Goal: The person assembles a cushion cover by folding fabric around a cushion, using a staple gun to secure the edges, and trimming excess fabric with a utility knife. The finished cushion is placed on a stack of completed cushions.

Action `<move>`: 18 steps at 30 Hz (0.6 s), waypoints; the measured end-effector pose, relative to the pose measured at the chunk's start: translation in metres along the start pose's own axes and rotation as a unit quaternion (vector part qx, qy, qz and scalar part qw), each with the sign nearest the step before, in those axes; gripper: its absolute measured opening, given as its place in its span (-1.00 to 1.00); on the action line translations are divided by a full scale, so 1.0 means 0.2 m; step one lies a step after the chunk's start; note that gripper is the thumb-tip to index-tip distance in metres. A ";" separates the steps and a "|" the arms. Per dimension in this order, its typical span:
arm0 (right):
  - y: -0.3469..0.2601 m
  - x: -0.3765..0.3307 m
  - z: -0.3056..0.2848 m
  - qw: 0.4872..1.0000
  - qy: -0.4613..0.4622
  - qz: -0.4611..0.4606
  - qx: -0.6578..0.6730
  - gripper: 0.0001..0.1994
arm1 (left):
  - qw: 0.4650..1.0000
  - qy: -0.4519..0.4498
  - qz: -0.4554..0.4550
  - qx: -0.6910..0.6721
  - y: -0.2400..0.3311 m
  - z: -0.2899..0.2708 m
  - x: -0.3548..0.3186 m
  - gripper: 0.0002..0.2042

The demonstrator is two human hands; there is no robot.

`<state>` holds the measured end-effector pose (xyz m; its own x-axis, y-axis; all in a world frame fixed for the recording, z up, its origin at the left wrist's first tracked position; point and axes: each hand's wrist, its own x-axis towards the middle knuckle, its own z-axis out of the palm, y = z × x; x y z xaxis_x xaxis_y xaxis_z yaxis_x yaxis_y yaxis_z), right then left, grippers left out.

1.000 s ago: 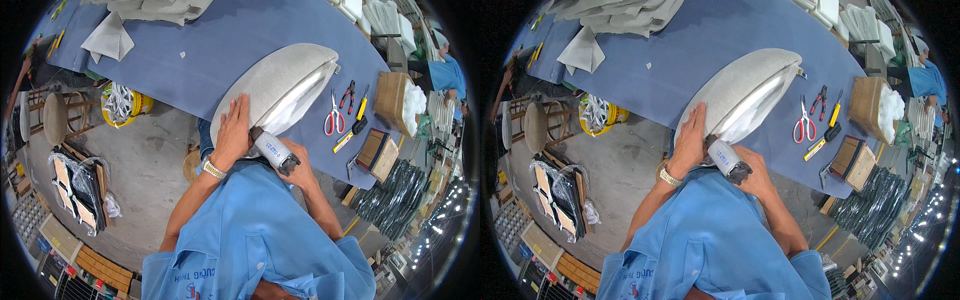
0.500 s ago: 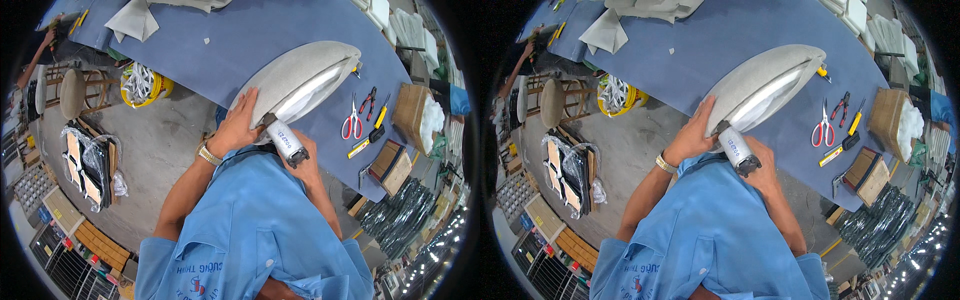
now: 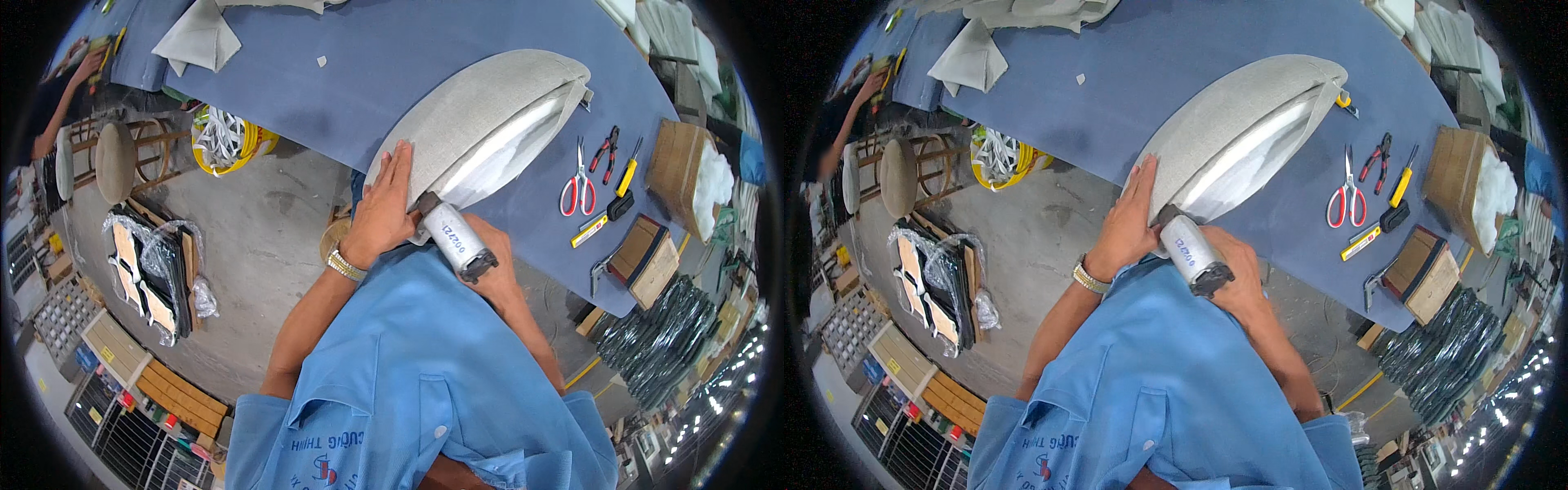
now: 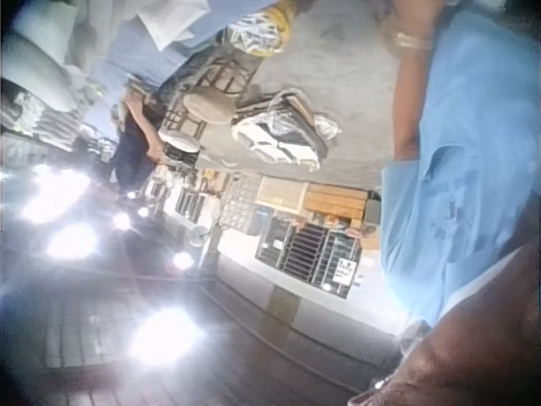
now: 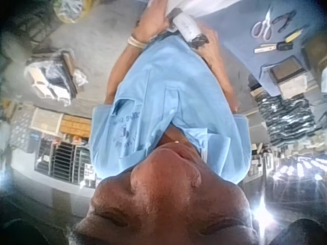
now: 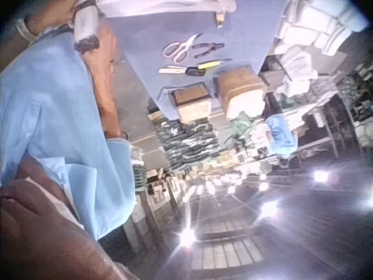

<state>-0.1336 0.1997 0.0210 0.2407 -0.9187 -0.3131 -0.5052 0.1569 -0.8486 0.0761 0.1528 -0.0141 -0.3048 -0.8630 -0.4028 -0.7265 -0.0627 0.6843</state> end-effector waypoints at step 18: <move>-0.04 -0.05 0.07 1.000 0.006 -0.009 -0.029 -0.54 | 1.000 -0.019 -0.012 0.021 0.01 0.01 -0.03 0.03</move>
<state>-0.1213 0.2118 0.0247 0.2406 -0.9257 -0.2919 -0.5483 0.1186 -0.8278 0.0756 0.1581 -0.0113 -0.3090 -0.8422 -0.4418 -0.7585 -0.0621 0.6488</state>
